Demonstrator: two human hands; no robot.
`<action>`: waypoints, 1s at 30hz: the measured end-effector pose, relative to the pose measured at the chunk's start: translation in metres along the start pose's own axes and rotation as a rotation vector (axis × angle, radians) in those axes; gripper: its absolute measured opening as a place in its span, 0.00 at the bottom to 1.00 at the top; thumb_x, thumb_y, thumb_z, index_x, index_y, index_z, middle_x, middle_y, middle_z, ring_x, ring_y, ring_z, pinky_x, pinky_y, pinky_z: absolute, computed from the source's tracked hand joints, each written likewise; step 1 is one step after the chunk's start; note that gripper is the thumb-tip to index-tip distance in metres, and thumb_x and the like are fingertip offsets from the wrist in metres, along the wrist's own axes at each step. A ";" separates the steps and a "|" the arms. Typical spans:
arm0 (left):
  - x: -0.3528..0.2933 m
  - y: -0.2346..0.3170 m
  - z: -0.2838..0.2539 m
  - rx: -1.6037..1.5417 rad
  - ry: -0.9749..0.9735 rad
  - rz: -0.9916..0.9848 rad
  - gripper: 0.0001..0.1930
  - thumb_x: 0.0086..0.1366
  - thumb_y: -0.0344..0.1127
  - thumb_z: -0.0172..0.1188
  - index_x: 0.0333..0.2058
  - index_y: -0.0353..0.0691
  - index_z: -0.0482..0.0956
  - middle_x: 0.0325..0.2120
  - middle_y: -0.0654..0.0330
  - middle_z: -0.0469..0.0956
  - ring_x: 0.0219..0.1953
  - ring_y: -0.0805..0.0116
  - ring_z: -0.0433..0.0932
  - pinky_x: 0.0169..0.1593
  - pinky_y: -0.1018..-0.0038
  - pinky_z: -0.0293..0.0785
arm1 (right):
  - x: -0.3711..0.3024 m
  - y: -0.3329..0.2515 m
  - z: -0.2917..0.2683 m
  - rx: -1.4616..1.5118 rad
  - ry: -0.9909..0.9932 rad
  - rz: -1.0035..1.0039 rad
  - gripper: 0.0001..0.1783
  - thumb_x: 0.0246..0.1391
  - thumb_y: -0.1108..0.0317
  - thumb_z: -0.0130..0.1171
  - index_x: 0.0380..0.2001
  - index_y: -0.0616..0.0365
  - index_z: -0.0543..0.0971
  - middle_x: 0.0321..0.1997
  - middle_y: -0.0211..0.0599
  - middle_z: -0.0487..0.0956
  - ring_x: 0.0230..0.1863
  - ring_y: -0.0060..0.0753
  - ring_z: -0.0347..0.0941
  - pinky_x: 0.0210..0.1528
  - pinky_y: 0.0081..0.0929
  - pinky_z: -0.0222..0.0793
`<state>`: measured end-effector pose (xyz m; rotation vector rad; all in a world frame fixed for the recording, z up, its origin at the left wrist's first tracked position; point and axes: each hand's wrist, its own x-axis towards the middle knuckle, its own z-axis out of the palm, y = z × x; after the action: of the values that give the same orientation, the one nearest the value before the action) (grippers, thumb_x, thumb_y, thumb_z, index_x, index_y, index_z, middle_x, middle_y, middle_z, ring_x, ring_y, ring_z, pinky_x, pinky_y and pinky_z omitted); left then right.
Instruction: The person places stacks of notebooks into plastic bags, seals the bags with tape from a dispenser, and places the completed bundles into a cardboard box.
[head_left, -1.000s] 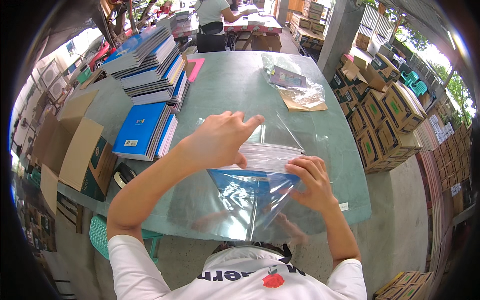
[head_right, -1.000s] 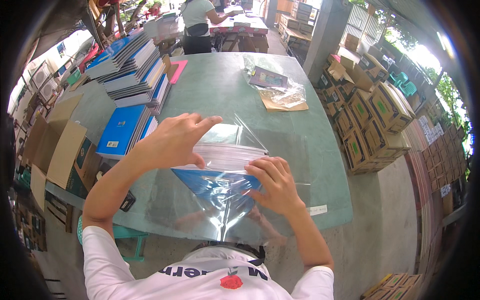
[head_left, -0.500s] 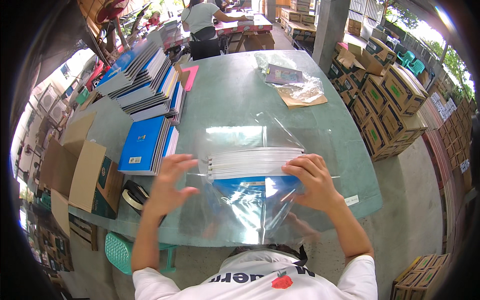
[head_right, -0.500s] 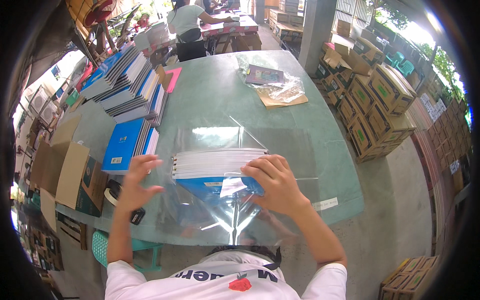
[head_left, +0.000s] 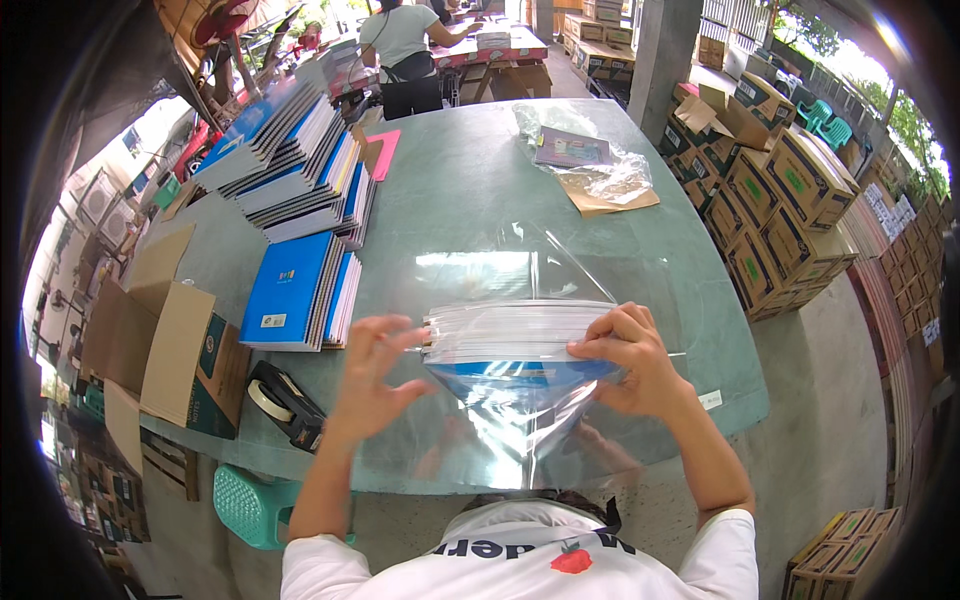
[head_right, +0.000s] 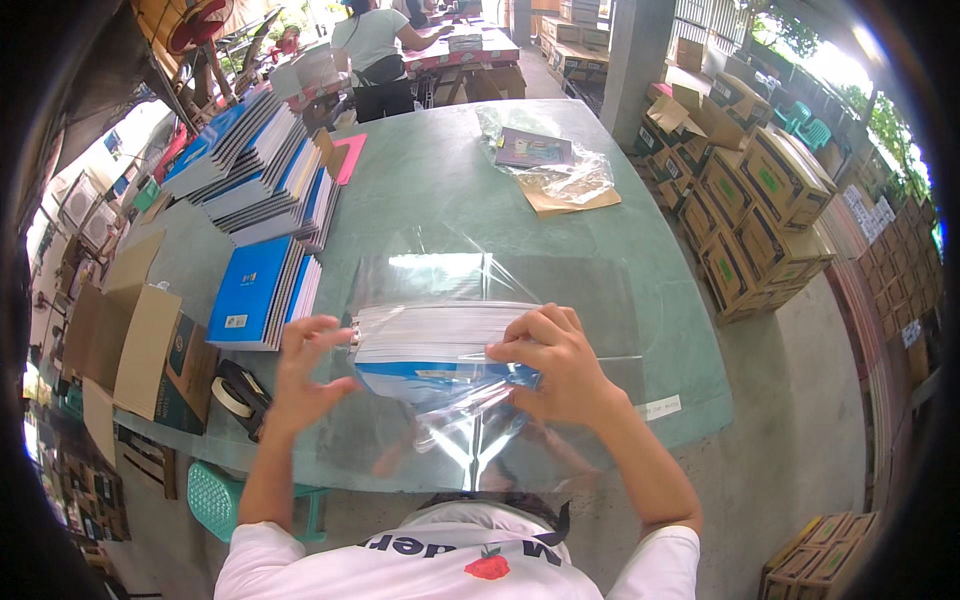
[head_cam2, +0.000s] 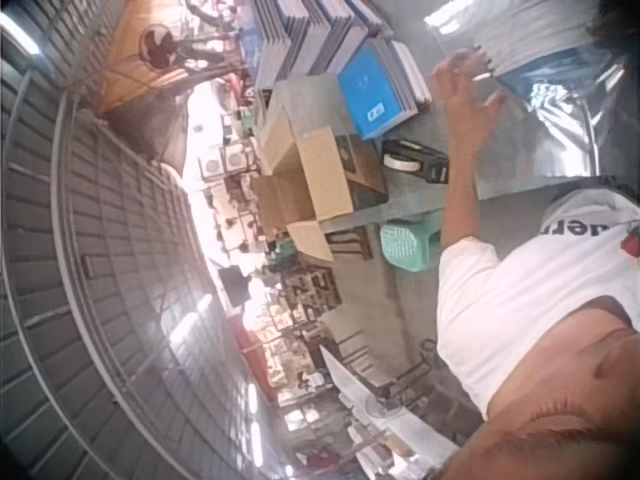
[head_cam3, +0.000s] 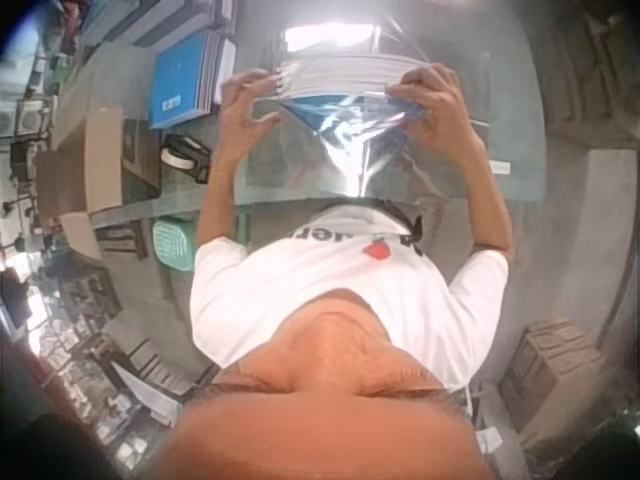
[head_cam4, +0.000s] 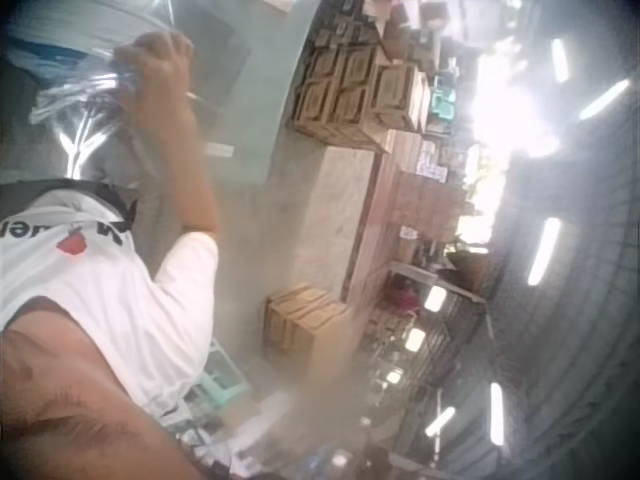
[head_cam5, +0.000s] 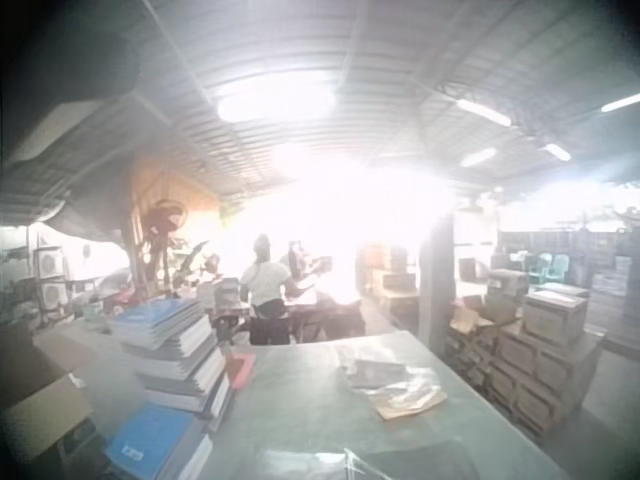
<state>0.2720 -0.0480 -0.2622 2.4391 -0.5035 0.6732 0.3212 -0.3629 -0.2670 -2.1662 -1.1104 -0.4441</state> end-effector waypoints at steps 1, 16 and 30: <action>-0.002 -0.003 0.019 0.010 0.049 0.109 0.20 0.40 0.38 0.70 0.35 0.41 0.78 0.33 0.60 0.76 0.34 0.59 0.73 0.45 0.68 0.67 | 0.004 0.001 0.000 0.071 -0.016 -0.012 0.22 0.29 0.55 0.70 0.32 0.50 0.80 0.33 0.26 0.71 0.37 0.33 0.65 0.45 0.32 0.56; 0.038 0.003 0.020 -0.197 -0.115 -0.048 0.09 0.48 0.36 0.66 0.25 0.38 0.80 0.42 0.56 0.71 0.46 0.64 0.70 0.46 0.74 0.66 | 0.018 -0.008 -0.005 0.274 0.039 0.414 0.07 0.39 0.69 0.65 0.26 0.56 0.80 0.33 0.35 0.76 0.37 0.34 0.70 0.44 0.30 0.64; 0.054 -0.018 0.033 -0.507 -0.317 -0.041 0.06 0.49 0.34 0.65 0.26 0.40 0.81 0.37 0.59 0.67 0.35 0.72 0.69 0.40 0.75 0.66 | 0.027 0.019 0.004 0.353 -0.017 0.430 0.04 0.39 0.74 0.64 0.24 0.58 0.81 0.48 0.40 0.68 0.39 0.33 0.70 0.41 0.29 0.69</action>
<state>0.3355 -0.0651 -0.2634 2.0646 -0.6548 0.1108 0.3528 -0.3525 -0.2621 -2.0143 -0.6415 -0.0311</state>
